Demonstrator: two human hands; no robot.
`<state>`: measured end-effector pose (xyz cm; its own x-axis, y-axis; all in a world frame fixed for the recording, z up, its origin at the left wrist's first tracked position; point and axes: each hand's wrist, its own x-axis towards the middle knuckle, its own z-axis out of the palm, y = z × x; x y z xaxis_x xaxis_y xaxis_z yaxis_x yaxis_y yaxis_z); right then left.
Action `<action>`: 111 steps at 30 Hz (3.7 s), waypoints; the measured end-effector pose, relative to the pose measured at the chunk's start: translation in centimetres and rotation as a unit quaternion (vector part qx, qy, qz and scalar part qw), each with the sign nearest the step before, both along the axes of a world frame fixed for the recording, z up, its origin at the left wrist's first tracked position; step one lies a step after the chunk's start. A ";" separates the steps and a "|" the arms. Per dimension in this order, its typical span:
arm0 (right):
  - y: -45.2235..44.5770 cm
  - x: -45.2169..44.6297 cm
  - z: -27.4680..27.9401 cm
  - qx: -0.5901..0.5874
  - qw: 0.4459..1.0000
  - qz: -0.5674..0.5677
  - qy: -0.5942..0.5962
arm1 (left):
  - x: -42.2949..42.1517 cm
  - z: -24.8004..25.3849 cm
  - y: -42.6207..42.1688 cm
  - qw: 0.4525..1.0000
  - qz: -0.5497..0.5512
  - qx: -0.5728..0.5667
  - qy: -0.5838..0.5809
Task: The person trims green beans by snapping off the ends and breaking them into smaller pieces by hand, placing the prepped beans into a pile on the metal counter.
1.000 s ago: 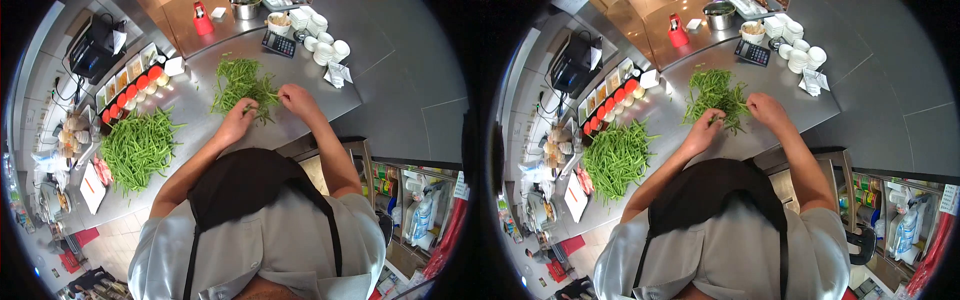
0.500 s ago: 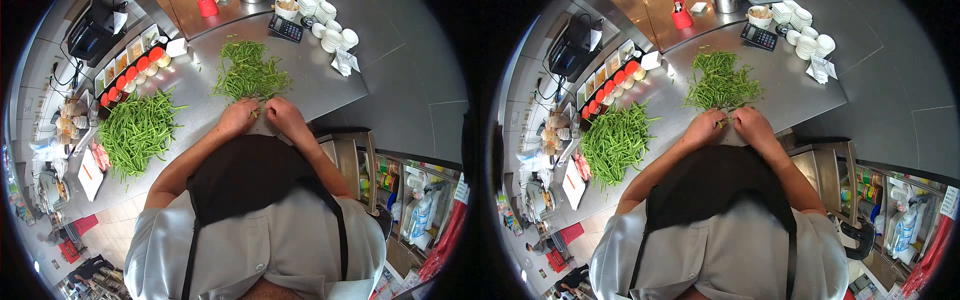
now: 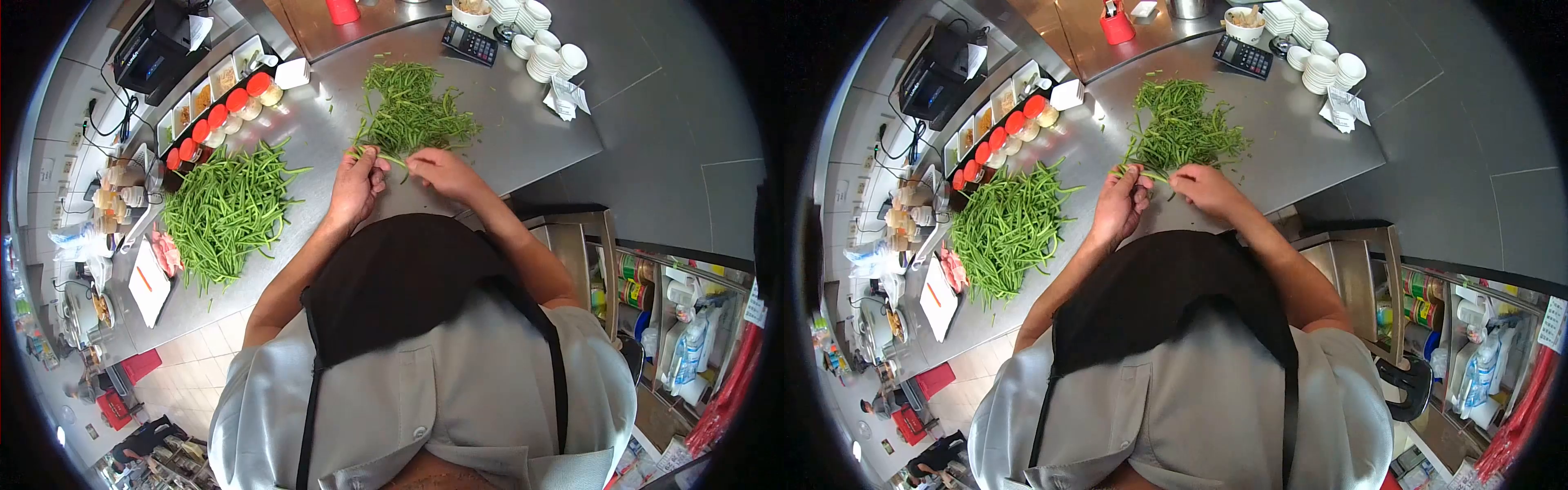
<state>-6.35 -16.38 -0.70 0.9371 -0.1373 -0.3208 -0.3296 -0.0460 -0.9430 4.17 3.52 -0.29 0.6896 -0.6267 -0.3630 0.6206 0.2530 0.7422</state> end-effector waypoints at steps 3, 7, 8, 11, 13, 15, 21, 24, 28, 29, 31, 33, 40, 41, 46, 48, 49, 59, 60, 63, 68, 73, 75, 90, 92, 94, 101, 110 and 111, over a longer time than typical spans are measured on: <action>1.0 0.1 -0.7 -0.023 0.999 -0.012 -0.020 | -0.2 -0.2 -0.1 0.999 -0.003 0.015 -0.051; 1.3 -0.1 -1.5 -0.115 0.988 -0.018 -0.104 | -0.5 -0.6 0.1 0.996 -0.030 0.022 -0.082; 1.3 -0.2 -1.8 -0.128 0.986 -0.011 -0.107 | -0.6 -0.7 0.3 0.996 -0.038 0.022 -0.075; 1.2 -0.4 -1.4 -0.066 0.995 -0.001 -0.071 | -0.9 -0.5 1.1 0.999 -0.045 -0.010 -0.013; 1.2 -0.2 -1.2 0.112 0.993 -0.011 0.016 | -1.1 -0.2 1.8 0.998 -0.044 -0.039 0.036; 1.5 0.6 -1.5 0.372 0.927 -0.040 0.031 | -1.1 0.0 2.7 0.994 -0.043 -0.066 0.076; 0.7 5.6 0.3 -0.055 0.997 0.040 -0.046 | 1.7 0.6 6.5 0.987 -0.001 0.092 -0.134; 0.3 9.3 0.5 -0.308 0.941 0.055 -0.130 | 5.4 2.7 10.8 0.882 0.069 0.279 -0.374; 1.9 12.9 -0.1 -0.450 0.875 0.065 -0.167 | 6.9 5.2 15.1 0.543 0.113 0.580 -0.597; 2.3 13.5 0.3 -0.490 0.854 0.075 -0.158 | 6.9 5.6 15.3 0.581 0.128 0.571 -0.566; 2.6 14.8 -1.3 -0.529 0.832 0.100 -0.130 | 6.9 5.2 15.5 0.634 0.127 0.537 -0.543; 2.7 15.3 -2.0 -0.512 0.843 0.105 -0.127 | 6.2 5.2 14.8 0.684 0.124 0.506 -0.510; 0.8 11.9 4.1 -0.303 0.924 0.044 -0.229 | 3.7 4.2 6.8 0.793 0.041 0.377 -0.477; 0.7 11.1 4.4 -0.293 0.925 0.039 -0.240 | 3.2 5.5 5.0 0.782 0.019 0.381 -0.493; 0.8 8.1 5.6 -0.195 0.954 0.011 -0.227 | 2.9 6.5 -0.1 0.724 -0.037 0.376 -0.578; 0.7 7.4 5.3 -0.242 0.941 -0.014 -0.237 | 3.1 6.0 -1.0 0.682 -0.046 0.385 -0.621; 0.5 6.9 5.3 -0.313 0.916 -0.016 -0.250 | 3.0 5.9 -1.2 0.663 -0.049 0.395 -0.634; -0.7 6.7 1.3 -0.042 0.978 -0.152 -0.139 | 2.0 3.4 -1.6 0.899 -0.111 0.235 -0.352; -0.9 6.6 1.7 -0.102 0.963 -0.162 -0.190 | 2.2 3.0 -1.5 0.949 -0.100 0.172 -0.246; -1.3 4.9 2.1 -0.129 0.984 -0.040 -0.115 | 2.6 2.3 -0.3 0.994 -0.017 0.076 -0.071; 0.2 3.7 1.3 -0.130 0.987 0.025 -0.096 | 2.7 1.2 0.6 0.997 0.002 0.053 -0.062; 1.0 3.6 1.0 -0.149 0.985 0.005 -0.086 | 2.1 1.2 0.9 0.996 -0.034 0.046 -0.073; 1.0 3.4 1.0 -0.155 0.984 0.018 -0.091 | 1.8 1.2 1.2 0.994 -0.053 0.049 -0.088; 3.8 -0.2 -1.0 -0.088 0.987 0.130 -0.035 | 1.0 0.4 7.5 0.985 -0.018 0.098 -0.138; 3.3 -1.7 -1.1 -0.177 0.960 0.211 -0.044 | 4.3 0.0 11.0 0.949 0.060 0.163 -0.265; 2.8 -1.7 -1.4 -0.114 0.978 0.176 0.021 | 5.7 1.9 13.0 0.890 0.186 0.265 -0.323; -1.4 1.0 -1.3 -0.233 0.941 -0.074 -0.233 | 3.3 1.7 14.8 0.763 0.229 0.392 -0.459; -3.0 -7.6 -2.5 -0.494 0.862 -0.094 -0.069 | -5.9 -4.3 5.0 0.502 -0.099 0.585 -0.629; -2.6 -7.4 -2.4 -0.515 0.850 -0.088 -0.070 | -5.3 -4.0 4.1 0.520 -0.103 0.580 -0.619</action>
